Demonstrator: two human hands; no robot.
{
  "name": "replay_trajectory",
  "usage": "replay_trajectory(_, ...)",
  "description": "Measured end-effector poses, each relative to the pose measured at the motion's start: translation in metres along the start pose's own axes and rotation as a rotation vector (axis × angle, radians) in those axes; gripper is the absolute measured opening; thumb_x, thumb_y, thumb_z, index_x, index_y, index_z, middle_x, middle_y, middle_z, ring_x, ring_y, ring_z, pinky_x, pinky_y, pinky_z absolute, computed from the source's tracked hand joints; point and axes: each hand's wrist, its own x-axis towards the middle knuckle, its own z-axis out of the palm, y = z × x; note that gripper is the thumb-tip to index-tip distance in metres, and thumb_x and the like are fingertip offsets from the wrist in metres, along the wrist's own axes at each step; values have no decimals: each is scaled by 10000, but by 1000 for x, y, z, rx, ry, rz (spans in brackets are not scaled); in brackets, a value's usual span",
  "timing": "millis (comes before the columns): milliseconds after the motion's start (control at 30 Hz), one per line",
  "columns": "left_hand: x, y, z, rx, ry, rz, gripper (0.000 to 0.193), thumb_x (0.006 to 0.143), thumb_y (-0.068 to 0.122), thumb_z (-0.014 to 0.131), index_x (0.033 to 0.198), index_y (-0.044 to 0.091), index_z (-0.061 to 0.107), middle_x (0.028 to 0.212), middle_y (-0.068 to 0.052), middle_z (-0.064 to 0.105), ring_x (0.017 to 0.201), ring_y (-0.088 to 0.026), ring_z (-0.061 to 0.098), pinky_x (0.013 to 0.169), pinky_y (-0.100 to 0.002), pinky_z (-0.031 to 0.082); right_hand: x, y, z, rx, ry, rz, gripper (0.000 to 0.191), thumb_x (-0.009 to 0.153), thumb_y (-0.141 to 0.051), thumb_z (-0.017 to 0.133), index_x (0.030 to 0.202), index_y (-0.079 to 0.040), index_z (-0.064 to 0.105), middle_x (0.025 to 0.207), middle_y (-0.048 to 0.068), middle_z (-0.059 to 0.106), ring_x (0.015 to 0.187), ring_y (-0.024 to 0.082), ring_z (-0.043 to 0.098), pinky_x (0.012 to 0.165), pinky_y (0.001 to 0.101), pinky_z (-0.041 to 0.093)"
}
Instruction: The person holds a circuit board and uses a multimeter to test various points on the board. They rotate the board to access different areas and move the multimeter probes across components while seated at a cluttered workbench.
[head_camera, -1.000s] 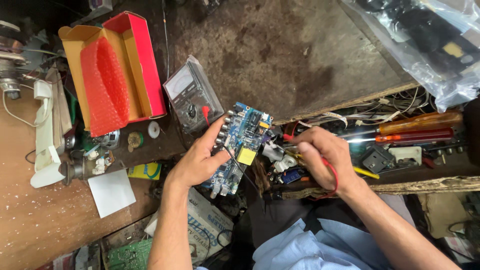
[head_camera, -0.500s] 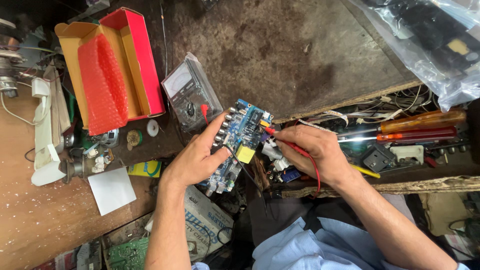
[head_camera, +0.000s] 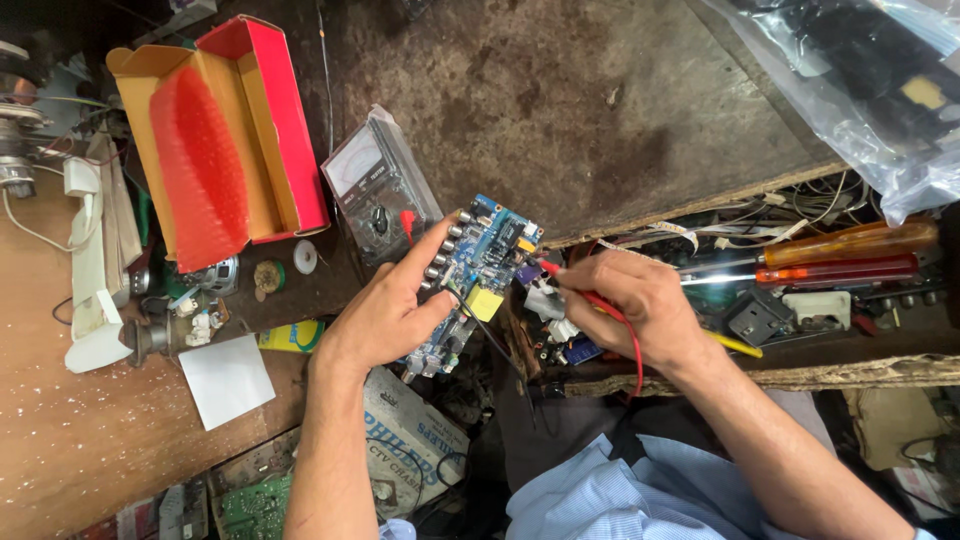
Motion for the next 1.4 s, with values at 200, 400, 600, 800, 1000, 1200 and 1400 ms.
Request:
replay_trajectory(200, 0, -2, -1, 23, 1, -56, 795, 842, 22, 601, 1582, 117, 326, 1114, -153, 772, 1022, -156, 752, 902, -334, 554, 1, -1, 2, -14, 30, -54, 269, 817, 0, 809, 1071, -32, 725, 928, 88, 732, 855, 233, 730, 742, 336, 579)
replay_trajectory(400, 0, -23, 4, -198, 1, 10, 787, 856, -1, 602, 1599, 48, 347, 1337, -127, 672, 1167, -138, 628, 1009, -307, 509, -5, 0, -2, 9, -16, 73, 211, 815, -28, 804, 1010, -59, 732, 866, 76, 736, 795, 191, 727, 697, 312, 568)
replay_trajectory(600, -40, -15, 5, -393, -39, 0, 787, 865, -36, 634, 1589, -32, 325, 1487, -99, 559, 1327, -120, 525, 1131, -289, 404, -32, -11, 19, 546, 86, 579, 282, 1008, -147, 621, 1246, -19, 699, 1003, 67, 784, 850, 127, 758, 770, 279, 626)
replay_trajectory(800, -82, 10, -9, -379, -119, -168, 825, 854, -29, 617, 1608, 1, 286, 1421, -105, 601, 1210, -114, 577, 1034, -284, 477, -40, -22, 46, 1258, -70, 854, 333, 977, -126, 630, 1270, 28, 667, 1018, 109, 770, 897, 172, 744, 805, 323, 615)
replay_trajectory(1000, -106, 20, -9, -228, -98, -135, 838, 817, -67, 592, 1598, -1, 293, 1442, -87, 595, 1240, -89, 567, 1048, -260, 451, -52, -45, 62, 1074, -108, 755, 483, 859, 25, 792, 1328, 20, 678, 973, 55, 723, 873, 106, 678, 808, 267, 585)
replay_trajectory(1200, -123, 5, 1, -292, -65, -188, 850, 819, -56, 606, 1606, 11, 291, 1406, -81, 612, 1184, -85, 583, 1023, -260, 473, -59, -57, 72, 1063, -85, 787, 456, 844, 34, 767, 1289, 11, 672, 972, 73, 774, 844, 120, 730, 799, 288, 624)
replay_trajectory(1400, -137, -12, 10, -411, -71, -169, 845, 824, -55, 601, 1607, 6, 289, 1441, -76, 580, 1229, -96, 568, 1051, -277, 463, -67, -65, 77, 1074, -89, 763, 450, 848, 34, 763, 1286, 15, 665, 979, 83, 775, 842, 127, 735, 805, 301, 633)
